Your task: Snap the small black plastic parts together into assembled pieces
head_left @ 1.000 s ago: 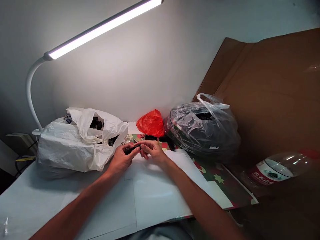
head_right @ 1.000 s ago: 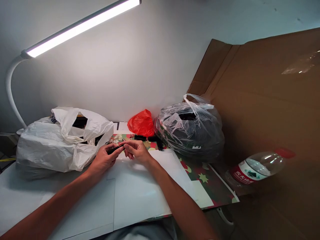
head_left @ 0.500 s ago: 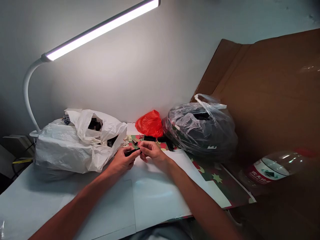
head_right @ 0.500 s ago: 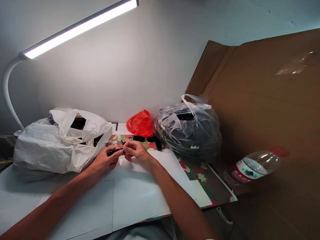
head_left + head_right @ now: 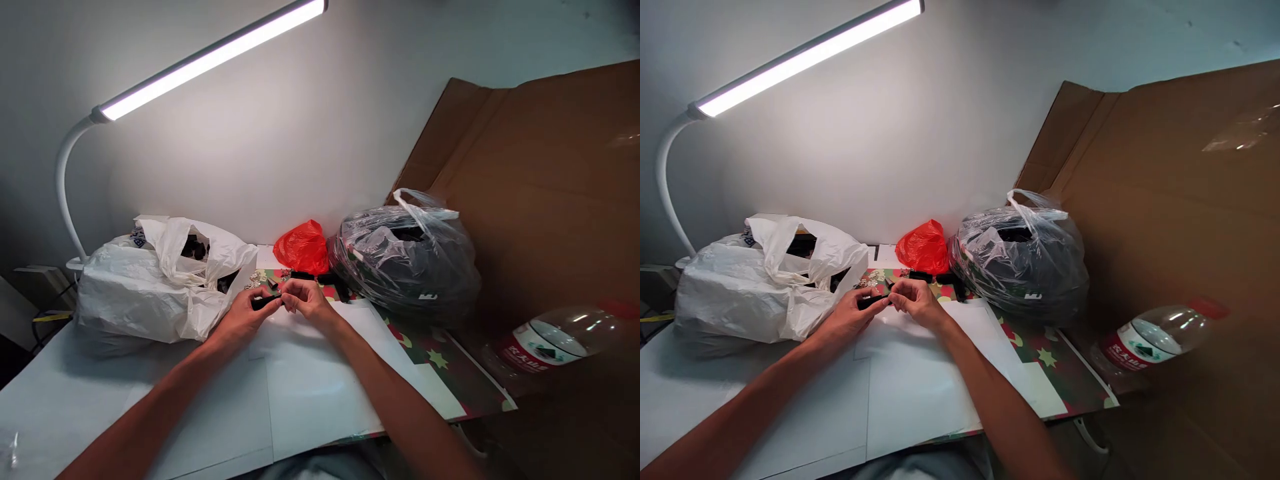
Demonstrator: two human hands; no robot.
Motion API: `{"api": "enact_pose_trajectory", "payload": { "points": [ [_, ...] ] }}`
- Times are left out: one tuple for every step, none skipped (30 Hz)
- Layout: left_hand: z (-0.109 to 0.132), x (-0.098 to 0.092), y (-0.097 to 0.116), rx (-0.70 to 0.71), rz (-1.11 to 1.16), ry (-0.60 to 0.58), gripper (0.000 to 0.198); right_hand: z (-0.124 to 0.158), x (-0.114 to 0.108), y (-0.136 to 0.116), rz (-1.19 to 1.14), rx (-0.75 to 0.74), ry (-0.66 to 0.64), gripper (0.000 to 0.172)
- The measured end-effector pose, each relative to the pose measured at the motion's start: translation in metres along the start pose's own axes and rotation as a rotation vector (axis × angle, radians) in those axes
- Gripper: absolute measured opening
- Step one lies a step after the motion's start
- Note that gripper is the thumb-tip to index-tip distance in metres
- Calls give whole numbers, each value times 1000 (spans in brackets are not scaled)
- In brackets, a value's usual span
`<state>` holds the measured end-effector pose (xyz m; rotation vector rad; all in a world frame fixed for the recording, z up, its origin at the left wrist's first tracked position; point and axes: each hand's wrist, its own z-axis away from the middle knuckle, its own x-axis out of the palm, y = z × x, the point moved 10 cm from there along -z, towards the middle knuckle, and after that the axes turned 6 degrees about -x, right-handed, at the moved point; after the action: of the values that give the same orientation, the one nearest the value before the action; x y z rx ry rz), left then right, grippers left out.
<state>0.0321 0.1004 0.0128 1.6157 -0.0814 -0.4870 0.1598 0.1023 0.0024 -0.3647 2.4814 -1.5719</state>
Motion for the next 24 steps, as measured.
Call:
{"api": "enact_pose_trajectory", "payload": {
  "points": [
    [0,-3,3,45,-45,30,39,1,-1,0,46,5,-6,49],
    [0,-4,5,76,-82,51,36,2,-2,0,85,7,-7,48],
    [1,-6,5,93,-108,66,34,2,-3,0,118,8,-5,48],
    [1,-6,5,100,-124,74,32,3,-3,0,143,8,-5,47],
    [1,-7,5,101,-131,77,31,3,-3,-1,160,7,-4,46],
    [2,-7,5,100,-131,76,30,4,-3,-2,171,2,-4,44],
    [2,-7,5,100,-128,74,30,4,-2,-3,178,-4,-3,43],
    [3,-6,6,100,-125,73,30,4,-2,-4,184,-9,-2,41],
    [3,-6,7,100,-126,74,30,4,-2,-6,191,-15,1,40],
    [4,-6,7,101,-134,76,29,4,-2,-6,198,-18,3,39],
    [4,-6,8,101,-145,80,29,4,-2,-7,201,-20,6,38],
    [4,-6,9,103,-157,84,29,4,-2,-7,202,-18,7,37],
    [4,-6,9,105,-166,86,29,4,-2,-6,204,-16,6,37],
    [4,-6,10,106,-166,84,30,4,-2,-5,209,-16,6,36],
    [4,-5,10,105,-159,78,30,4,-2,-5,216,-19,6,36],
    [3,-5,9,102,-147,70,31,4,-2,-5,224,-24,4,35],
    [3,-5,10,98,-135,67,32,4,-2,-5,233,-32,1,35],
    [4,-5,11,96,-126,66,32,4,-1,-6,238,-41,1,34],
    [4,-6,12,96,-118,70,33,4,-1,-7,239,-49,1,34],
    [5,-7,15,99,-110,74,34,3,0,-9,237,-53,6,34],
    [7,-8,17,102,-97,79,35,3,1,-11,236,-56,13,35],
    [9,-9,19,106,-77,79,36,2,2,-13,237,-59,24,35],
    [11,-9,21,109,-49,74,36,2,2,-17,241,-66,36,35],
    [13,-10,21,111,-14,68,35,1,3,-22,250,-77,45,35]
  ]
}}
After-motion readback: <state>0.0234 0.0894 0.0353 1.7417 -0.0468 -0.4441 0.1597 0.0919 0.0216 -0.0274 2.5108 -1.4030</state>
